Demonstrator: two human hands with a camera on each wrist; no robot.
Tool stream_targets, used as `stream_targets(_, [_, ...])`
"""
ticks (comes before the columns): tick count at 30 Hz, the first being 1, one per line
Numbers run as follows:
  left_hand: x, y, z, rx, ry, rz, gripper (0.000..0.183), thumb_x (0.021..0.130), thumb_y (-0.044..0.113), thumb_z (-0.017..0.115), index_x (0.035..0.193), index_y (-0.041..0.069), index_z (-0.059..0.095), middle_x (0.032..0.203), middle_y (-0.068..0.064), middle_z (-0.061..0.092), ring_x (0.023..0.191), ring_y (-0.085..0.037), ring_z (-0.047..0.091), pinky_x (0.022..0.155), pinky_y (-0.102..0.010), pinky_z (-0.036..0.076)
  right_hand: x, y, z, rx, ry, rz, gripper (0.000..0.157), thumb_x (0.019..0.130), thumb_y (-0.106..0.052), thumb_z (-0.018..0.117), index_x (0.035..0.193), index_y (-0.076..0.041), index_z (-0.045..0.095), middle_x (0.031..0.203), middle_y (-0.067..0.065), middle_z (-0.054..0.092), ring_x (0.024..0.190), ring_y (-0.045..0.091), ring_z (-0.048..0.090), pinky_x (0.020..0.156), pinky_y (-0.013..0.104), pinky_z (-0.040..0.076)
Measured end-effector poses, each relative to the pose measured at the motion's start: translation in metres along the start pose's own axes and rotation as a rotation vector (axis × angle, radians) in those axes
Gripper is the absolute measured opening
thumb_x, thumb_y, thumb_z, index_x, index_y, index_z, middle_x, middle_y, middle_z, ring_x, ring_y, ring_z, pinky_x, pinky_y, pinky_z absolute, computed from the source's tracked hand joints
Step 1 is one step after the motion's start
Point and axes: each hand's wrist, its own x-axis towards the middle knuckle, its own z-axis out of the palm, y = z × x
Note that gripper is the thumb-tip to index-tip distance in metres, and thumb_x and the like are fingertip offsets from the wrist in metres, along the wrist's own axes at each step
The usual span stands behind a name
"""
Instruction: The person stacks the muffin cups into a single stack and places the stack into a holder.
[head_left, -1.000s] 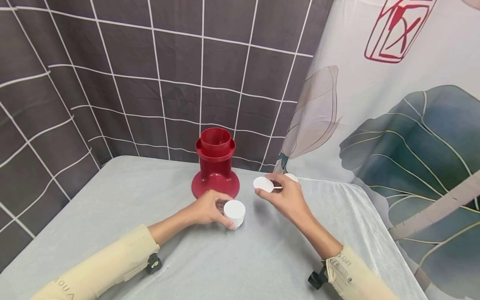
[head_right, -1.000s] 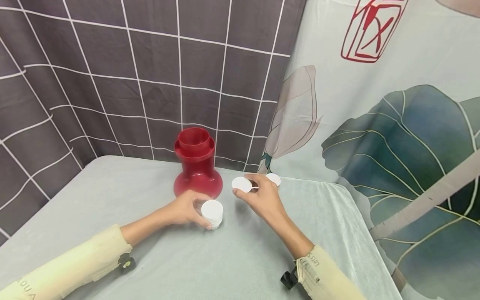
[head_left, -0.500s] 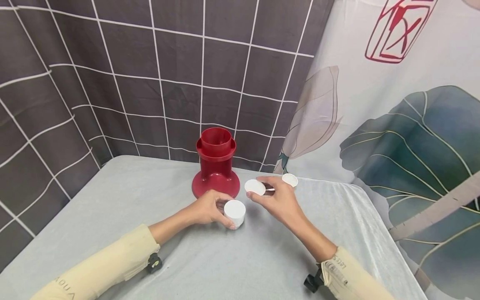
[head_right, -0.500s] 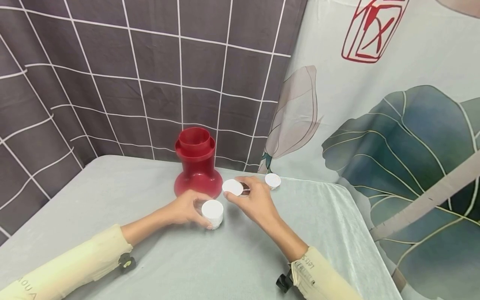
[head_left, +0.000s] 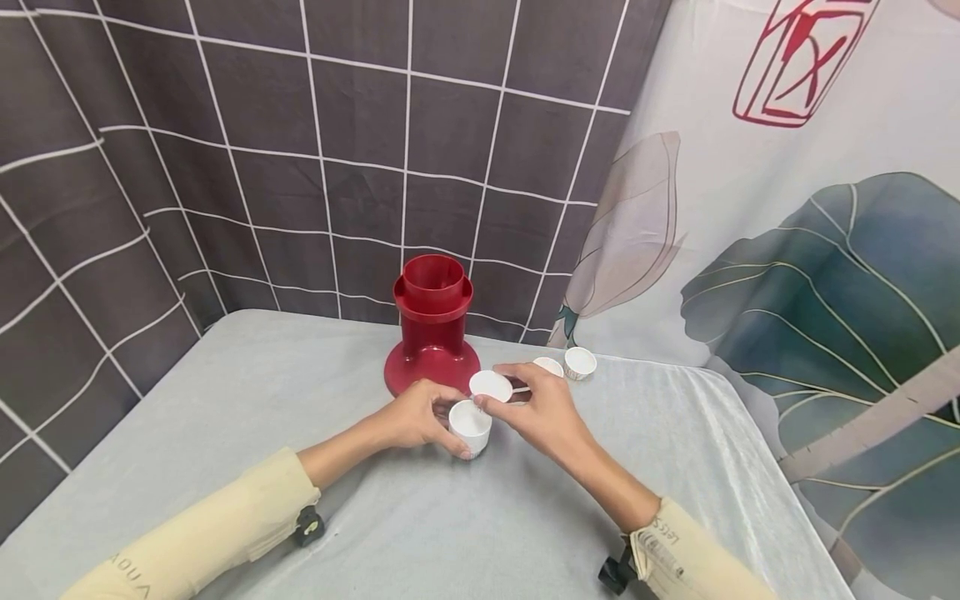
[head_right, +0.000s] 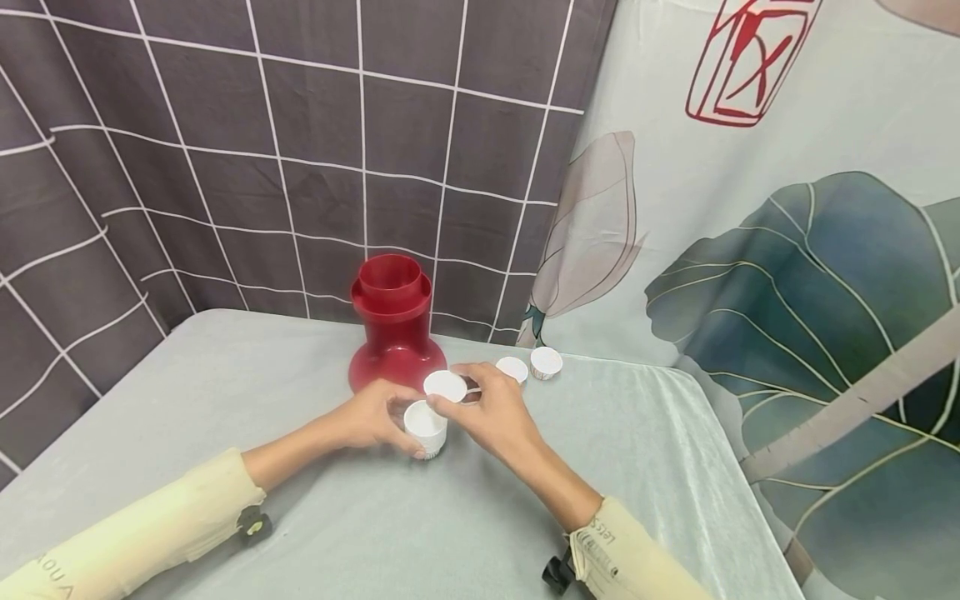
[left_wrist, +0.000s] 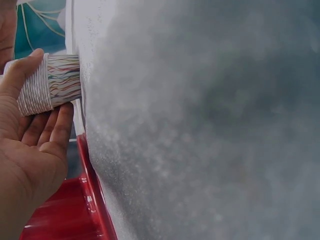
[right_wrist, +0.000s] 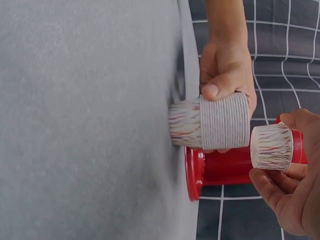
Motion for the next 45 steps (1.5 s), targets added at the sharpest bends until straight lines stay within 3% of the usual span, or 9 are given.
stream_targets(12, [0.000, 0.000, 0.000, -0.016, -0.010, 0.014, 0.062, 0.080, 0.013, 0.103, 0.137, 0.006, 0.079, 0.120, -0.007, 0.086, 0.105, -0.015, 0.084, 0.093, -0.024, 0.067, -0.005, -0.003, 0.010, 0.021, -0.052, -0.019, 0.046, 0.090, -0.023, 0.096, 0.131, -0.009, 0.082, 0.123, 0.006, 0.081, 0.109, 0.020, 0.079, 0.091, 0.028, 0.069])
stream_targets(19, [-0.001, 0.001, 0.001, -0.021, -0.004, 0.018, 0.056, 0.080, 0.014, 0.103, 0.131, 0.007, 0.081, 0.115, -0.006, 0.087, 0.102, -0.015, 0.084, 0.090, -0.024, 0.067, -0.007, -0.004, 0.011, -0.010, -0.085, -0.059, 0.047, 0.090, -0.028, 0.096, 0.131, -0.011, 0.082, 0.123, 0.004, 0.082, 0.110, 0.018, 0.077, 0.093, 0.023, 0.066])
stream_targets(27, [-0.002, 0.001, 0.001, 0.003, 0.003, 0.020, 0.047, 0.081, 0.018, 0.103, 0.123, 0.012, 0.084, 0.109, -0.001, 0.086, 0.100, -0.013, 0.082, 0.090, -0.024, 0.066, -0.010, 0.001, 0.015, -0.027, -0.125, -0.058, 0.045, 0.091, -0.030, 0.095, 0.131, -0.014, 0.083, 0.117, 0.000, 0.082, 0.104, 0.013, 0.077, 0.095, 0.033, 0.067])
stream_targets(32, [-0.001, 0.000, 0.001, -0.008, 0.003, 0.028, 0.043, 0.080, 0.016, 0.102, 0.118, 0.012, 0.084, 0.104, 0.000, 0.085, 0.096, -0.013, 0.081, 0.088, -0.025, 0.066, -0.011, 0.006, 0.017, -0.039, -0.169, -0.071, 0.047, 0.093, -0.031, 0.093, 0.134, -0.011, 0.081, 0.120, 0.004, 0.082, 0.105, 0.016, 0.078, 0.095, 0.031, 0.067])
stream_targets(45, [-0.001, -0.002, 0.000, -0.009, -0.005, 0.015, 0.049, 0.082, 0.018, 0.101, 0.127, 0.013, 0.084, 0.110, -0.001, 0.086, 0.098, -0.014, 0.082, 0.088, -0.028, 0.067, -0.012, 0.009, 0.020, -0.004, -0.200, -0.029, 0.047, 0.093, -0.027, 0.093, 0.133, -0.005, 0.081, 0.124, 0.010, 0.081, 0.109, 0.021, 0.079, 0.097, 0.037, 0.069])
